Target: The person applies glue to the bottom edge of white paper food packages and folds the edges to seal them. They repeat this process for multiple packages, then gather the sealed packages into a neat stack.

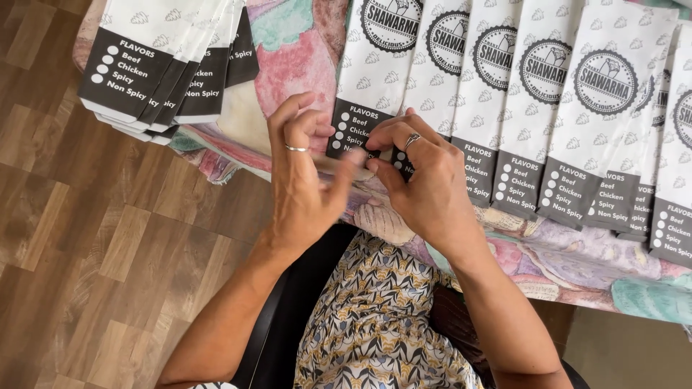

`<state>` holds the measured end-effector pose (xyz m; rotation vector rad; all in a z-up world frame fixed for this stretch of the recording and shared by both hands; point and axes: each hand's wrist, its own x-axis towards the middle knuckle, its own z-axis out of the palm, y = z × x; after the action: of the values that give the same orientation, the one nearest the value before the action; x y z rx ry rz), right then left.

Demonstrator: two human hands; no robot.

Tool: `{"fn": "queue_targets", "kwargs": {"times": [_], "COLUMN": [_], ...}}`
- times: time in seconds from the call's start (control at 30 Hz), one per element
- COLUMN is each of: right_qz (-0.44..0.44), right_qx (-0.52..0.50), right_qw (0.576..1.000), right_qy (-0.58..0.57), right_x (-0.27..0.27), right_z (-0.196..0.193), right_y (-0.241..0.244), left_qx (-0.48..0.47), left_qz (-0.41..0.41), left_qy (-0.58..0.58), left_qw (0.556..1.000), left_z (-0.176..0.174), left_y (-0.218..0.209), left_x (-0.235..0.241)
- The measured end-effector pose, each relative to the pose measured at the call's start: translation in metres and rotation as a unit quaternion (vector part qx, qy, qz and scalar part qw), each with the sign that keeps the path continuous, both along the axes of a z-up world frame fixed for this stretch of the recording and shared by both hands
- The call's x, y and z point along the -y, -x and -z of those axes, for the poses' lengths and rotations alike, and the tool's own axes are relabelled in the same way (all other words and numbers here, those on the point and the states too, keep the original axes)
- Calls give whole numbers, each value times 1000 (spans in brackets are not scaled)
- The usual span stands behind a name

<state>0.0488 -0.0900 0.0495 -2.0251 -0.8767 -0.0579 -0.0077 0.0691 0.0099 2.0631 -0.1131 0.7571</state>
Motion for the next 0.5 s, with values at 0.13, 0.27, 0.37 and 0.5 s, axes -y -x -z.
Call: {"fn": "queue_targets", "kwargs": {"times": [0.13,0.27,0.37,0.5], "right_qz": [2,-3,14,27], "right_qx": [0,5,7,21], "right_qw": [1000,1000,1000,999], "right_qy": [0,-12,-2,-20], "right_x": [1,0,-7,-9], "right_z": [-1,0,4,13], "right_y": [2,1,0,2], "left_qx": [20,17,25,29], "left_qz": [-11,-28,-14,-12], "left_qy": [65,90,69,53], "left_qw": [998,995,997,998], "left_z": [13,2,-1,-2], "left_y": [-5,1,3,2], "left_x": [-5,-2,-2,-1]}}
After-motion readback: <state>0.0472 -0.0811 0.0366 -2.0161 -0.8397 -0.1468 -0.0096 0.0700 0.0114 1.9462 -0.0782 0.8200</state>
